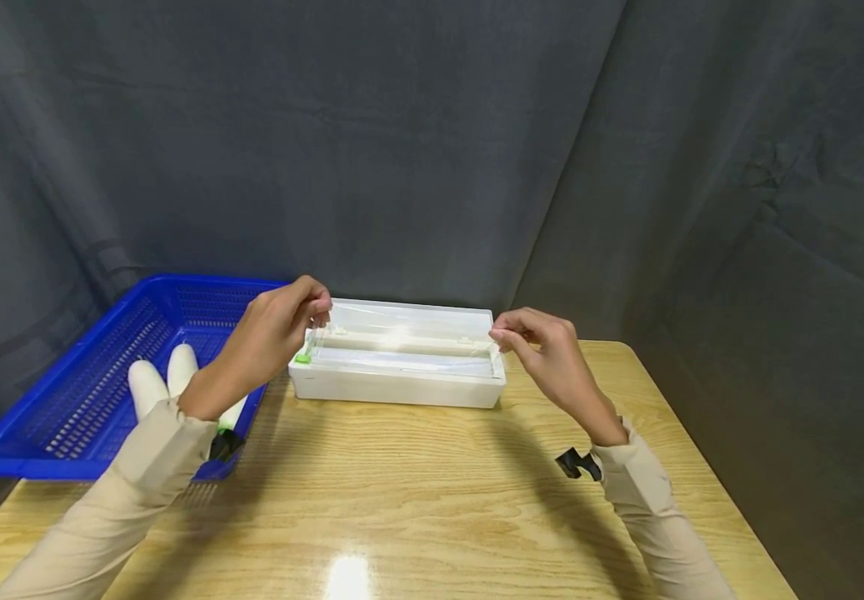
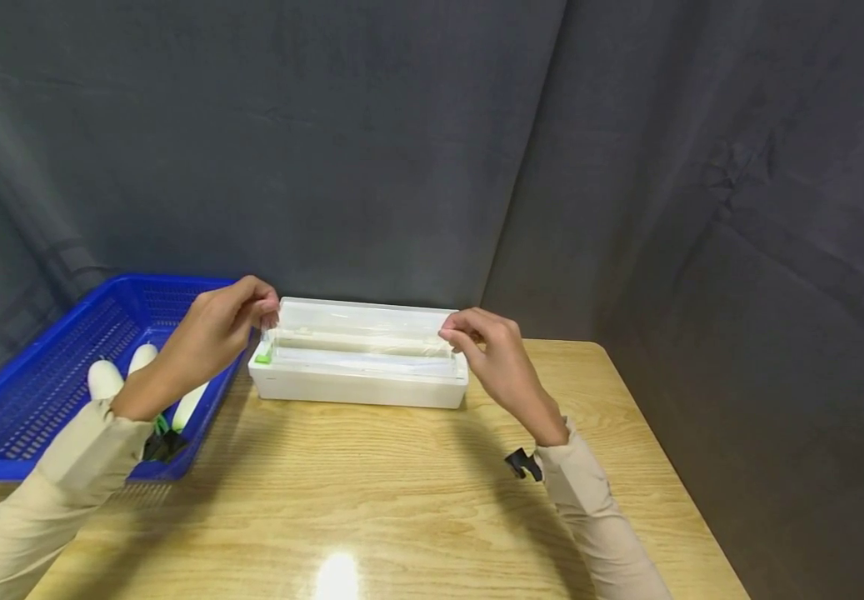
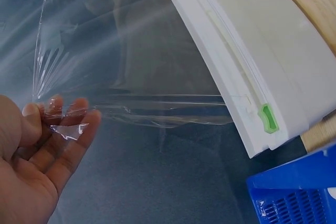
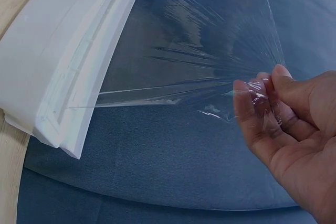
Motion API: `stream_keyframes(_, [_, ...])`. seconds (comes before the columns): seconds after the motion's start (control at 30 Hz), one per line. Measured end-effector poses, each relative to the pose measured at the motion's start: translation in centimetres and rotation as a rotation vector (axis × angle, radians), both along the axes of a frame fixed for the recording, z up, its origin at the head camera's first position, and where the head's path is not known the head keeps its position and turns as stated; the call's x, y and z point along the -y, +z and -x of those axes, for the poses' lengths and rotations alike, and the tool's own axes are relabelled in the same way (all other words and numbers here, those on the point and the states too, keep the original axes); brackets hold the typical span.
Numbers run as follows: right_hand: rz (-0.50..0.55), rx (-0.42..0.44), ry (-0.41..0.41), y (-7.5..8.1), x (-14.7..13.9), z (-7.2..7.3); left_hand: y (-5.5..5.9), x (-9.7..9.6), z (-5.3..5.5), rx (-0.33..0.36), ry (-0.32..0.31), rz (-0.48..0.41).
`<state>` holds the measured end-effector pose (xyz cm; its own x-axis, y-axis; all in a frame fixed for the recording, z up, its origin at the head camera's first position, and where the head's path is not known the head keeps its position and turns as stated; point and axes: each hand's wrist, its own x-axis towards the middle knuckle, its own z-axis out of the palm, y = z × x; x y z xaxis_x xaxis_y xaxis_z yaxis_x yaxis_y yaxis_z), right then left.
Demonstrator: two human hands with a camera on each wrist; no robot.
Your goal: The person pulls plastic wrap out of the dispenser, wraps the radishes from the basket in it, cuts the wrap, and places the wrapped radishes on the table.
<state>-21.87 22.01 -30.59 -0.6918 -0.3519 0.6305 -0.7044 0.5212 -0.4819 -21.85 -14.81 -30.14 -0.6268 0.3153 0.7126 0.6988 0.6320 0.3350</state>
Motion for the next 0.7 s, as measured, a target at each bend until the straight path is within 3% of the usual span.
stream_keyframes(0.2, [-0.016,-0.036,-0.022,0.33,-0.33,-0.42,0.21,-0.20,-0.22,-0.009,-0.011,-0.005])
stream_keyframes(0.7, [0.006,-0.082,0.012,0.78,-0.30,-0.79,0.43,-0.01,-0.57,-0.040,-0.018,-0.005])
